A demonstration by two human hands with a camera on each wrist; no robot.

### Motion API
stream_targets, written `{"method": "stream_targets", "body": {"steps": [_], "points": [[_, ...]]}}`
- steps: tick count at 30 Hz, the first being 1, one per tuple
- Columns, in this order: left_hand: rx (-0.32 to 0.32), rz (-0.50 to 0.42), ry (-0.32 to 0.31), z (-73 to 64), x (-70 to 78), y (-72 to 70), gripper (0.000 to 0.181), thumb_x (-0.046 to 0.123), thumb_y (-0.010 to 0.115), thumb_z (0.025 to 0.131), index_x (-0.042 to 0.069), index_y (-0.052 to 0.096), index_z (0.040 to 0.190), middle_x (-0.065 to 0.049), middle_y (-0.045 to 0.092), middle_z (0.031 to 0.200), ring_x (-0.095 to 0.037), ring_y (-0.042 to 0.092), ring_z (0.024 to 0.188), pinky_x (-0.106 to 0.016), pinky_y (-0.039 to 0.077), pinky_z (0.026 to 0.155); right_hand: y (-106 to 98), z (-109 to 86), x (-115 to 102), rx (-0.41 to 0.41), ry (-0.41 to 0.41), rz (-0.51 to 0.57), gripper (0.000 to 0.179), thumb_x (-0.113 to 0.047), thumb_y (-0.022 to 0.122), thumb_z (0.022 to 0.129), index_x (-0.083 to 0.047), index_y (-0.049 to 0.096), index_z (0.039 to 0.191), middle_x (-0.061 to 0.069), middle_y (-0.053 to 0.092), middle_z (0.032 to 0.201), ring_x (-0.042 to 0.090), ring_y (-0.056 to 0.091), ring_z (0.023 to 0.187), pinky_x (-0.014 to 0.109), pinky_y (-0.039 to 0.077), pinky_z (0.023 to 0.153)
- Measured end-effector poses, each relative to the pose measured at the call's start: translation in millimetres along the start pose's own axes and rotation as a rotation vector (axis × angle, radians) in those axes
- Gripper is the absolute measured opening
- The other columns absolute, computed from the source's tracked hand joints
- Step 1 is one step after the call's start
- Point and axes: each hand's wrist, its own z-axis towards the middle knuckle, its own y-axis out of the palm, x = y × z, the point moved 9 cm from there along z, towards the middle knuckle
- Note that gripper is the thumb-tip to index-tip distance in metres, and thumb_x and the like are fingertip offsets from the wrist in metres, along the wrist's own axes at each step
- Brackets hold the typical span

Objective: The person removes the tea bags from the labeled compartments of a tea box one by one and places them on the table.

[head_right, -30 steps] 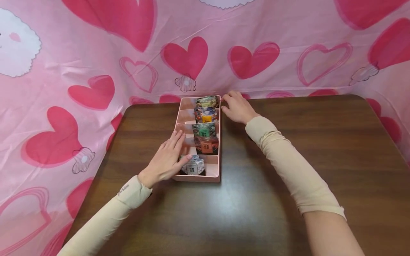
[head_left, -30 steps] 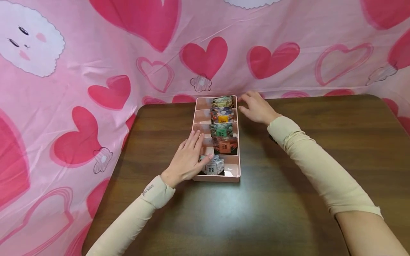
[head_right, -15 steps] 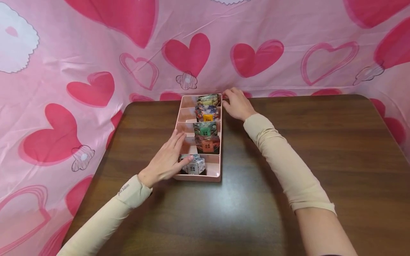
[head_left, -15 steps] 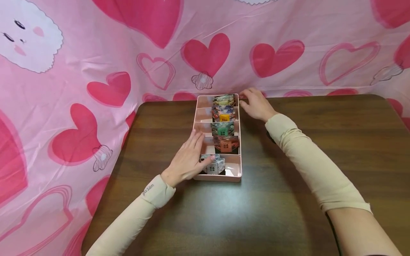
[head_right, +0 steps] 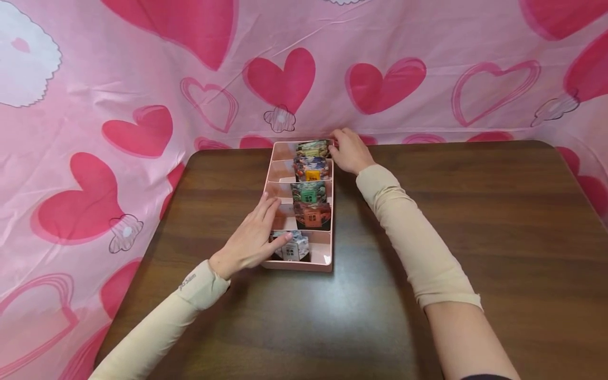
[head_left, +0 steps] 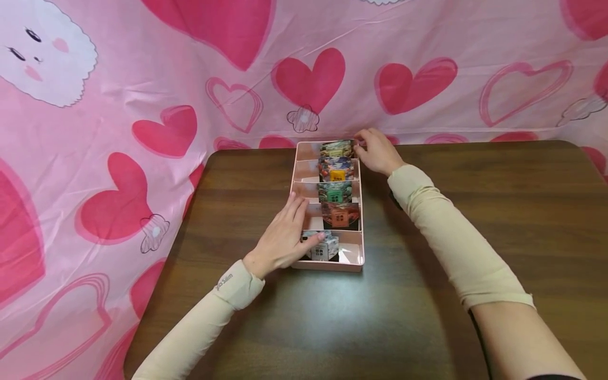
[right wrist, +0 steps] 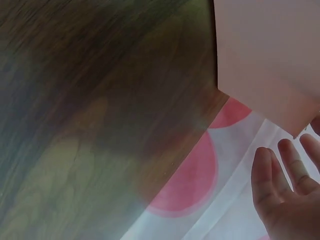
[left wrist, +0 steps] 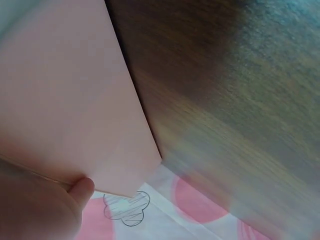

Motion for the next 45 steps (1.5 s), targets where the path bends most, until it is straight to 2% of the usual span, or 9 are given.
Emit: {"method": "stream_targets", "body": {"steps": [8, 14, 19, 34, 45], "points": [[-0.005, 0.001, 0.003, 0.3, -0.5, 2.4, 0.099, 0.077, 0.020, 0.089, 0.001, 0.021, 0.153, -0.015, 0.021, 0.160, -0.025, 0.002, 0.152, -0.041, 0.018, 0.121, 7.7, 4.4, 1.2, 0.002, 0.056, 0.025, 0.036, -0.018, 0.049, 0.097, -0.002, 0.055, 0.128, 0.019, 0.056, 0.116, 0.032, 0.050, 0.105, 0.048, 0.041, 0.097], [-0.003, 0.016, -0.006, 0.4, -0.8, 1.6, 0.095, 0.074, 0.025, 0.091, 0.002, 0.021, 0.153, -0.014, 0.021, 0.161, -0.025, 0.001, 0.152, -0.041, 0.017, 0.121, 9.0, 6.4, -0.3, 0.015, 0.068, 0.029, 0.032, -0.016, 0.047, 0.097, -0.005, 0.058, 0.125, 0.018, 0.057, 0.115, 0.033, 0.052, 0.103, 0.049, 0.043, 0.094], [-0.006, 0.013, -0.010, 0.2, -1.6, 1.6, 0.096, 0.075, 0.022, 0.091, 0.002, 0.021, 0.153, -0.014, 0.020, 0.161, -0.025, 0.000, 0.152, -0.041, 0.017, 0.121, 10.4, 7.7, -0.7, 0.011, 0.072, 0.019, 0.029, -0.015, 0.048, 0.096, -0.003, 0.059, 0.121, 0.018, 0.057, 0.111, 0.032, 0.051, 0.100, 0.048, 0.043, 0.092], [-0.011, -0.001, -0.017, 0.7, -3.0, 3.1, 0.096, 0.076, 0.021, 0.090, 0.004, 0.019, 0.154, -0.014, 0.018, 0.161, -0.024, 0.000, 0.152, -0.043, 0.018, 0.121, 17.0, 8.2, 1.7, -0.034, 0.097, 0.000, 0.034, -0.014, 0.045, 0.097, 0.001, 0.059, 0.124, 0.022, 0.056, 0.124, 0.036, 0.050, 0.117, 0.051, 0.038, 0.104], [-0.009, 0.002, -0.018, 1.0, -2.5, 2.7, 0.096, 0.076, 0.020, 0.090, 0.004, 0.020, 0.154, -0.014, 0.019, 0.161, -0.024, 0.001, 0.152, -0.043, 0.019, 0.121, 19.4, 7.5, 1.8, -0.034, 0.099, 0.004, 0.031, -0.016, 0.048, 0.096, 0.001, 0.060, 0.120, 0.021, 0.057, 0.118, 0.035, 0.051, 0.112, 0.052, 0.040, 0.100]]}}
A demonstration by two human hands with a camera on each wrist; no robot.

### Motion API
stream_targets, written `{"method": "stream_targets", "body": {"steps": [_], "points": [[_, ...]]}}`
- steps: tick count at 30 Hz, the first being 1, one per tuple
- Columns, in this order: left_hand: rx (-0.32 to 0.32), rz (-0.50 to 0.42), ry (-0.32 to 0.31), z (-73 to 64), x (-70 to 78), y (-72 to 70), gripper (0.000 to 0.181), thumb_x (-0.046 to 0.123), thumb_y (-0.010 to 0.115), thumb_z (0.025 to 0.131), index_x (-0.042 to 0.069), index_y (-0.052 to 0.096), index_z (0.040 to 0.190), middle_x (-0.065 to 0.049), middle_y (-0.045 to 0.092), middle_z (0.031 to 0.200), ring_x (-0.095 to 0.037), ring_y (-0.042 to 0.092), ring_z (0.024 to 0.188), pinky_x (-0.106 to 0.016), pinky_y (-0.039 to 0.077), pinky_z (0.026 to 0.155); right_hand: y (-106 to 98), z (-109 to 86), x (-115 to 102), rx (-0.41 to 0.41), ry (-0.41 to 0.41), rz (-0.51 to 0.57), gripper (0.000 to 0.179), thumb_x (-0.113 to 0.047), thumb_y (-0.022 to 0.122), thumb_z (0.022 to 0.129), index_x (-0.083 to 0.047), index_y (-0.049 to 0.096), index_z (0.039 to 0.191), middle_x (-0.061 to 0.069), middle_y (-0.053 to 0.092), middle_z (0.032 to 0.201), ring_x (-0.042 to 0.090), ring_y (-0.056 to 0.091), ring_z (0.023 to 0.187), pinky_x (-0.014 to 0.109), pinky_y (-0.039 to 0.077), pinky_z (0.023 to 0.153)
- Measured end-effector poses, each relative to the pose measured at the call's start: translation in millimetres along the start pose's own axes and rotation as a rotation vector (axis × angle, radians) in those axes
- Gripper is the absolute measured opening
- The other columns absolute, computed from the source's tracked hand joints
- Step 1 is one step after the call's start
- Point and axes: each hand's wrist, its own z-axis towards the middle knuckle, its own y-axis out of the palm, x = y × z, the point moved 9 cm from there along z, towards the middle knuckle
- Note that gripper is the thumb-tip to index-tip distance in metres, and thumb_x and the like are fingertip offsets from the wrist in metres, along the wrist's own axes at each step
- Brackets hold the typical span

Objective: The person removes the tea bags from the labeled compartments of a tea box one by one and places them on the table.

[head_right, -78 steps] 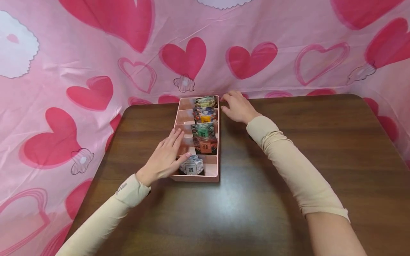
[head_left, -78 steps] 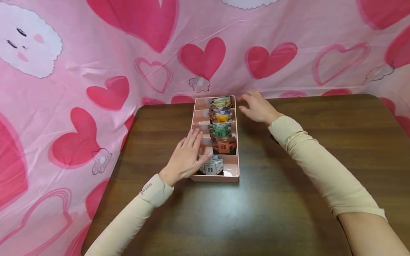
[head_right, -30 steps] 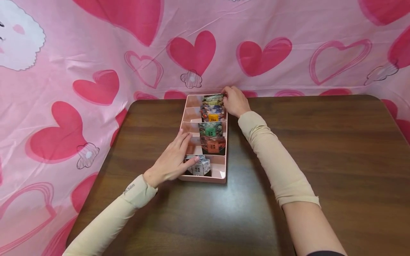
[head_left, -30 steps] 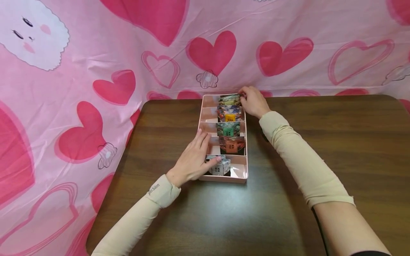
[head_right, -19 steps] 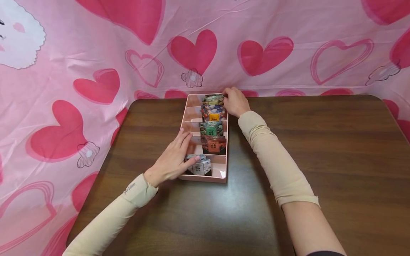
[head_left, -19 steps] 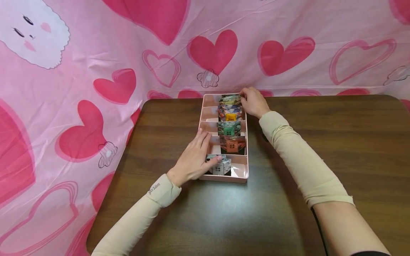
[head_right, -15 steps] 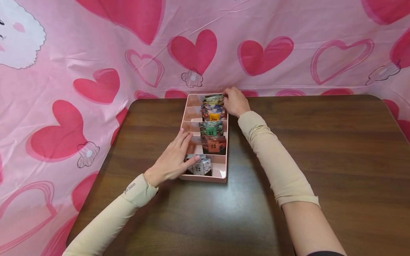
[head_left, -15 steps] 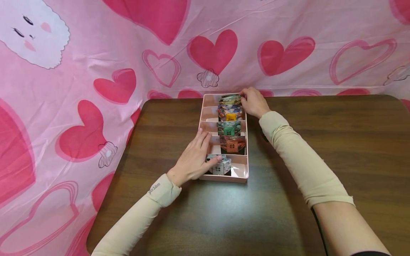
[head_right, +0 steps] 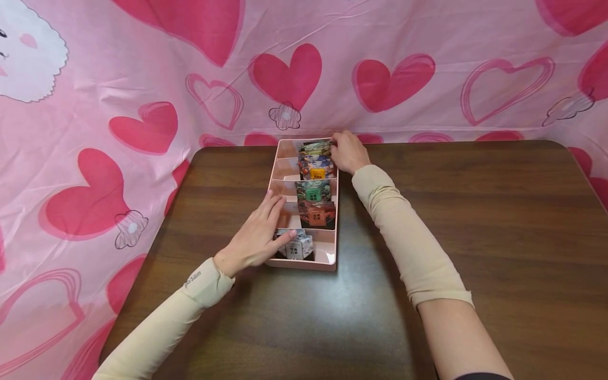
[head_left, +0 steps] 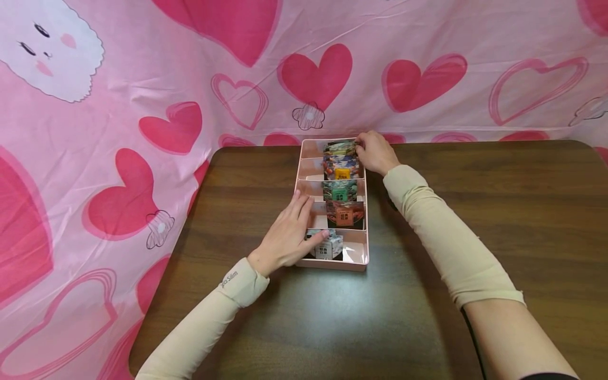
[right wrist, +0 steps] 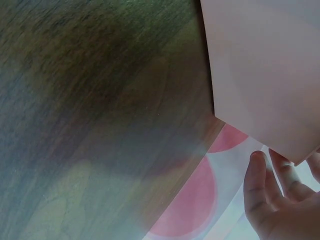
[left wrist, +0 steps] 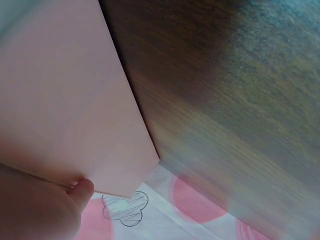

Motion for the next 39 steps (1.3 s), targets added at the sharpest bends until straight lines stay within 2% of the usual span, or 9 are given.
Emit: {"method": "stream_targets", "body": {"steps": [7, 15, 29, 39], "points": [[-0.002, -0.010, -0.004, -0.3, -0.3, -0.1, 0.094, 0.075, 0.022, 0.091, 0.004, 0.020, 0.154, -0.014, 0.018, 0.161, -0.024, 0.000, 0.152, -0.042, 0.018, 0.121, 1.7, -0.7, 0.1, -0.007, 0.010, -0.002, 0.032, -0.015, 0.048, 0.097, 0.001, 0.059, 0.122, 0.021, 0.056, 0.121, 0.036, 0.051, 0.113, 0.052, 0.039, 0.102], [-0.010, -0.011, 0.003, 0.7, -0.8, -0.1, 0.096, 0.076, 0.018, 0.090, 0.004, 0.019, 0.154, -0.015, 0.017, 0.161, -0.024, -0.002, 0.152, -0.042, 0.017, 0.121, 3.0, 0.3, -0.5, 0.005, 0.006, -0.015, 0.031, -0.016, 0.047, 0.098, 0.002, 0.059, 0.121, 0.022, 0.055, 0.123, 0.036, 0.051, 0.115, 0.051, 0.039, 0.103], [-0.024, -0.006, 0.008, 1.6, -0.6, 0.4, 0.093, 0.073, 0.021, 0.092, 0.002, 0.019, 0.153, -0.016, 0.018, 0.161, -0.025, -0.001, 0.152, -0.041, 0.016, 0.122, -3.7, -1.4, -0.1, 0.106, 0.016, 0.010, 0.028, -0.016, 0.049, 0.098, 0.000, 0.064, 0.115, 0.020, 0.057, 0.121, 0.037, 0.049, 0.117, 0.050, 0.041, 0.101], [-0.027, -0.011, 0.002, 1.7, -0.3, 0.5, 0.092, 0.072, 0.022, 0.093, 0.003, 0.019, 0.153, -0.016, 0.018, 0.161, -0.025, -0.002, 0.152, -0.041, 0.015, 0.122, -21.7, -3.9, -3.2, 0.191, 0.007, 0.073, 0.027, -0.014, 0.049, 0.097, 0.003, 0.065, 0.110, 0.021, 0.059, 0.114, 0.036, 0.053, 0.108, 0.048, 0.042, 0.096]]}}
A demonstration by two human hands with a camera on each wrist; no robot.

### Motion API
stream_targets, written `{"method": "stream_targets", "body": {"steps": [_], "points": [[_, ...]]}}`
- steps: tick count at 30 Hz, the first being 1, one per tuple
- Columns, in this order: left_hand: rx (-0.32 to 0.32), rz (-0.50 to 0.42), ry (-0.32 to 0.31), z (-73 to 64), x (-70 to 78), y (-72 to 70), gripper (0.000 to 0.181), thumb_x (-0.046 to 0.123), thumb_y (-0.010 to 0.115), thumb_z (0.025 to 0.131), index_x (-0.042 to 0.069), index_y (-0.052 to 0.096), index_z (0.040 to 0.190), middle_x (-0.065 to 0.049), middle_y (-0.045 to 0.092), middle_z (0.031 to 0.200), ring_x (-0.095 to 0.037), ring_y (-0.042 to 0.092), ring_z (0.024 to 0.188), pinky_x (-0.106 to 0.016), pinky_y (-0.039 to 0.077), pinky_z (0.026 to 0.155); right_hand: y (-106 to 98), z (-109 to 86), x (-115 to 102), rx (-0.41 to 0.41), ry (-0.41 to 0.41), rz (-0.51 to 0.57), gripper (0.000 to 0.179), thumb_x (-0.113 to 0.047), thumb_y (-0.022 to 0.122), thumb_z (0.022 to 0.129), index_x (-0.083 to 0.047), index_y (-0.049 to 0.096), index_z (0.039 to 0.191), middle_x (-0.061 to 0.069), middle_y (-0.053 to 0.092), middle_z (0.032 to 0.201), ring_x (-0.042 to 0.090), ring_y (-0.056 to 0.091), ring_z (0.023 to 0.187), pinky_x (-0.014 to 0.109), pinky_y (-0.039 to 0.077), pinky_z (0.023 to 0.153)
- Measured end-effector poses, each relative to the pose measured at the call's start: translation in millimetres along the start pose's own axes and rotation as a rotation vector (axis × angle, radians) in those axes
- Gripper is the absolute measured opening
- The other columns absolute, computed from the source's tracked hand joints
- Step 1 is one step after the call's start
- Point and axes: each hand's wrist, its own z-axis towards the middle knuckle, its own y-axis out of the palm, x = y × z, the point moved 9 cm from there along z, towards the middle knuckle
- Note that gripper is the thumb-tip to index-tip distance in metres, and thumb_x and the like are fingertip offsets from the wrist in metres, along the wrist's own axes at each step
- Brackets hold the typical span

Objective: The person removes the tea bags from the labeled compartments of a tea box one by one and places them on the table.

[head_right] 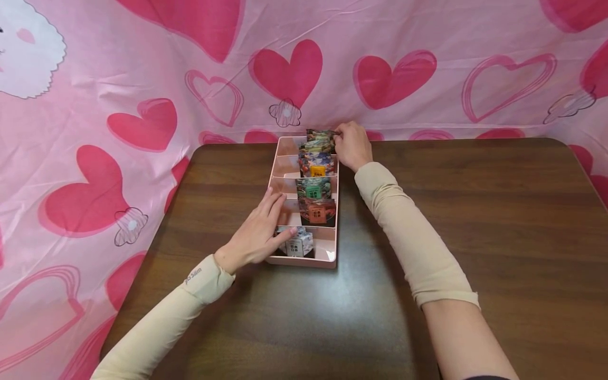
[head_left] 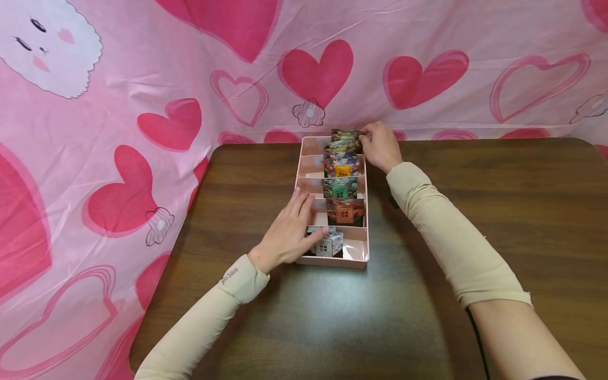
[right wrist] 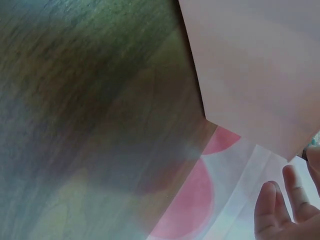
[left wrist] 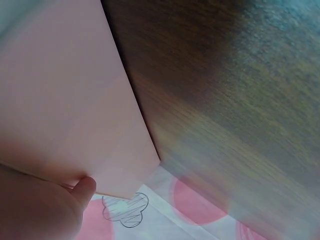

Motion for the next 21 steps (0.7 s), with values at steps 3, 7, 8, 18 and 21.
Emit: {"method": "stream_targets", "body": {"steps": [3, 7, 8, 18, 21], "points": [[0.003, -0.002, -0.001, -0.3, 0.3, -0.2, 0.092, 0.072, 0.023, 0.093, 0.003, 0.019, 0.153, -0.016, 0.018, 0.161, -0.025, -0.002, 0.152, -0.041, 0.016, 0.122, -2.6, 0.0, -1.7, 0.010, -0.008, 0.015, 0.027, -0.014, 0.049, 0.097, 0.003, 0.065, 0.111, 0.021, 0.059, 0.114, 0.036, 0.054, 0.108, 0.047, 0.042, 0.096], [0.004, 0.004, 0.004, -0.1, 0.4, 1.3, 0.091, 0.071, 0.023, 0.093, 0.002, 0.020, 0.153, -0.016, 0.019, 0.160, -0.025, -0.002, 0.152, -0.041, 0.016, 0.122, -4.1, -0.9, -3.4, 0.010, -0.014, 0.035, 0.028, -0.015, 0.049, 0.098, 0.002, 0.064, 0.114, 0.021, 0.061, 0.115, 0.035, 0.055, 0.108, 0.047, 0.043, 0.097], [0.004, 0.006, 0.005, 0.0, 0.5, 1.7, 0.091, 0.071, 0.023, 0.093, 0.002, 0.020, 0.153, -0.016, 0.019, 0.160, -0.025, -0.002, 0.152, -0.041, 0.016, 0.122, -4.7, -1.0, -3.9, 0.009, -0.014, 0.039, 0.028, -0.015, 0.049, 0.098, 0.002, 0.064, 0.114, 0.020, 0.062, 0.115, 0.035, 0.056, 0.108, 0.046, 0.043, 0.097], [0.011, 0.002, 0.007, 0.2, 0.0, 1.4, 0.092, 0.072, 0.022, 0.093, 0.002, 0.020, 0.153, -0.016, 0.020, 0.160, -0.026, -0.002, 0.152, -0.042, 0.017, 0.121, -19.6, 1.2, -14.9, 0.033, -0.041, 0.079, 0.028, -0.016, 0.049, 0.099, 0.000, 0.065, 0.115, 0.019, 0.066, 0.113, 0.032, 0.059, 0.103, 0.045, 0.046, 0.094], [0.010, 0.000, 0.003, -0.1, 0.0, 0.8, 0.092, 0.072, 0.023, 0.093, 0.002, 0.020, 0.153, -0.016, 0.020, 0.160, -0.025, -0.002, 0.152, -0.042, 0.017, 0.121, -24.3, 0.6, -16.3, 0.043, -0.032, 0.105, 0.027, -0.016, 0.049, 0.100, -0.001, 0.065, 0.114, 0.018, 0.067, 0.111, 0.031, 0.059, 0.100, 0.044, 0.046, 0.092]]}}
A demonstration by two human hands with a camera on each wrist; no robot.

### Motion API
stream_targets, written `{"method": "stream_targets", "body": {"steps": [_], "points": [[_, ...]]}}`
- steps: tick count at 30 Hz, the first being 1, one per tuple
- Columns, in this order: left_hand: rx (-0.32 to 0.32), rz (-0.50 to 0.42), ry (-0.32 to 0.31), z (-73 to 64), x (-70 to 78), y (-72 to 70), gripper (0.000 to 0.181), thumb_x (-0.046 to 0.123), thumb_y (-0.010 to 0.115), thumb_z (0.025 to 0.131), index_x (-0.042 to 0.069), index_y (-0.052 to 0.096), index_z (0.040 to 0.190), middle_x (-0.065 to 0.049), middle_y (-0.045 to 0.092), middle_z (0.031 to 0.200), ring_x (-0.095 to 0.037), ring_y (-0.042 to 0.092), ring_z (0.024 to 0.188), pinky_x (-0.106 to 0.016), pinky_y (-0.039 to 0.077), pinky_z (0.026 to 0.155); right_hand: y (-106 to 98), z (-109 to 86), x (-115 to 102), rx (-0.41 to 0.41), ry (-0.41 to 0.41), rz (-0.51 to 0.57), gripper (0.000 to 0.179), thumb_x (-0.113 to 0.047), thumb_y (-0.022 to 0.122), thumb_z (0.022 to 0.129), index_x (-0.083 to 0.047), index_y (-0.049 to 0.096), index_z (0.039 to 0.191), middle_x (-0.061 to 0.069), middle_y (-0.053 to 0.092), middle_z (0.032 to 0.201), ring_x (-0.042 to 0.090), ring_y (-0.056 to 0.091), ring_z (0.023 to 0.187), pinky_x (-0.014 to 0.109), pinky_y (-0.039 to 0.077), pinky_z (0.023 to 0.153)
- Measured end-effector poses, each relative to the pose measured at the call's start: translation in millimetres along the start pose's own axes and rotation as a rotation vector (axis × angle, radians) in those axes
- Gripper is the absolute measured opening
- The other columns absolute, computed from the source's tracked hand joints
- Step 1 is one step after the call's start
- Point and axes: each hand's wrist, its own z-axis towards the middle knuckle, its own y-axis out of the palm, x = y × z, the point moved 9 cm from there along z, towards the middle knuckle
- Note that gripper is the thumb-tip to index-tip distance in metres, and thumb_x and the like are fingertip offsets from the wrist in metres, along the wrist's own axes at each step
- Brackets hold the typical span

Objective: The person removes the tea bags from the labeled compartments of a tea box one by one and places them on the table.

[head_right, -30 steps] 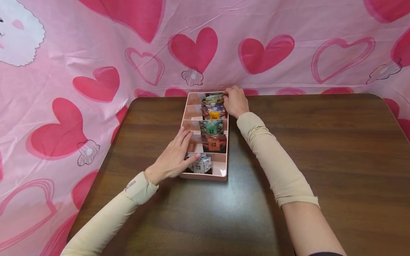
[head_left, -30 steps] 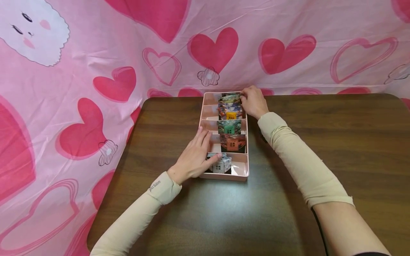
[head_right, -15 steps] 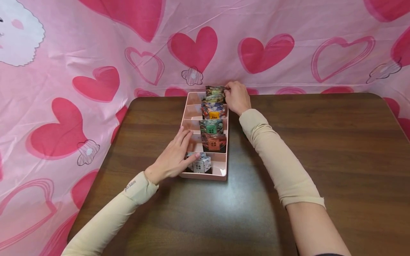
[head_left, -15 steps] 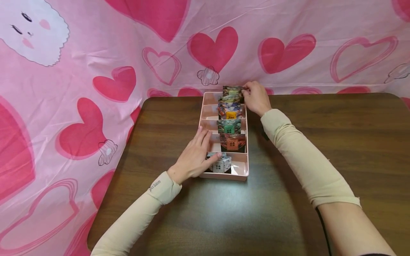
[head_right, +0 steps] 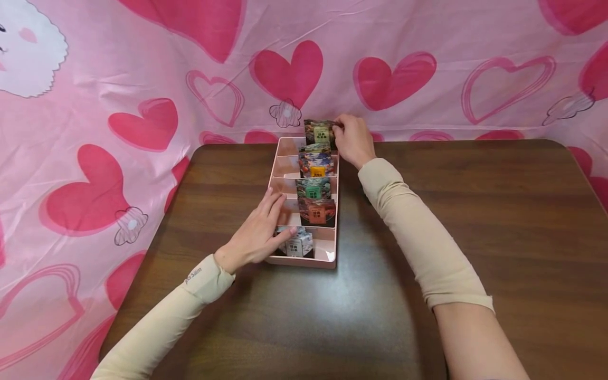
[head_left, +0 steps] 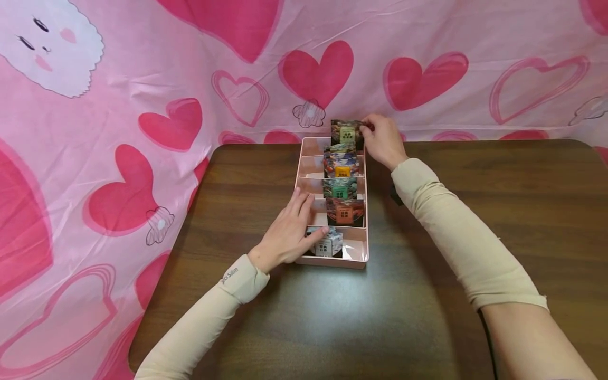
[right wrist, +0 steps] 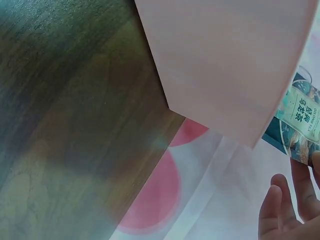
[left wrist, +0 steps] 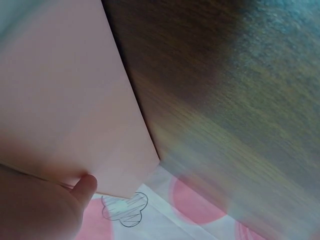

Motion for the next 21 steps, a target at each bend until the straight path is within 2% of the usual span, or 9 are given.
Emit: {"method": "stream_targets", "body": {"steps": [5, 9, 12, 15, 21], "points": [[0.007, 0.001, 0.003, 0.2, 1.0, -0.9, 0.091, 0.071, 0.024, 0.093, 0.002, 0.020, 0.153, -0.016, 0.020, 0.160, -0.025, -0.001, 0.152, -0.042, 0.017, 0.121, -8.3, 0.4, -0.9, 0.033, 0.031, 0.051, 0.027, -0.019, 0.048, 0.100, -0.003, 0.064, 0.114, 0.017, 0.067, 0.101, 0.024, 0.061, 0.083, 0.037, 0.047, 0.081], [0.009, 0.003, 0.003, -0.2, 1.2, -1.1, 0.091, 0.071, 0.024, 0.093, 0.002, 0.021, 0.153, -0.016, 0.021, 0.160, -0.026, -0.001, 0.152, -0.043, 0.018, 0.121, -12.7, 1.2, -0.9, 0.043, 0.039, 0.067, 0.027, -0.021, 0.048, 0.101, -0.005, 0.064, 0.114, 0.014, 0.067, 0.096, 0.009, 0.057, 0.061, 0.028, 0.047, 0.074], [0.008, 0.003, 0.002, -0.4, 0.9, -0.7, 0.092, 0.072, 0.024, 0.093, 0.002, 0.022, 0.153, -0.016, 0.021, 0.160, -0.026, -0.001, 0.152, -0.043, 0.018, 0.121, -15.3, 1.0, -1.2, 0.045, 0.032, 0.077, 0.026, -0.021, 0.048, 0.100, -0.004, 0.064, 0.113, 0.013, 0.067, 0.097, 0.001, 0.052, 0.054, 0.025, 0.047, 0.072], [0.006, 0.001, 0.001, -0.4, 0.5, -0.3, 0.092, 0.072, 0.023, 0.092, 0.002, 0.022, 0.153, -0.016, 0.020, 0.160, -0.026, -0.001, 0.152, -0.043, 0.018, 0.121, -18.0, 0.6, -0.7, 0.054, 0.028, 0.075, 0.026, -0.021, 0.049, 0.100, -0.004, 0.065, 0.112, 0.013, 0.067, 0.098, 0.001, 0.052, 0.057, 0.025, 0.046, 0.073], [0.002, -0.001, -0.003, -0.5, 0.3, -0.3, 0.093, 0.073, 0.022, 0.092, 0.003, 0.021, 0.153, -0.015, 0.019, 0.161, -0.026, -0.001, 0.152, -0.043, 0.018, 0.121, -24.0, 0.5, -3.4, 0.066, 0.012, 0.059, 0.026, -0.019, 0.049, 0.100, -0.002, 0.065, 0.112, 0.015, 0.068, 0.100, 0.019, 0.059, 0.077, 0.032, 0.046, 0.080]]}}
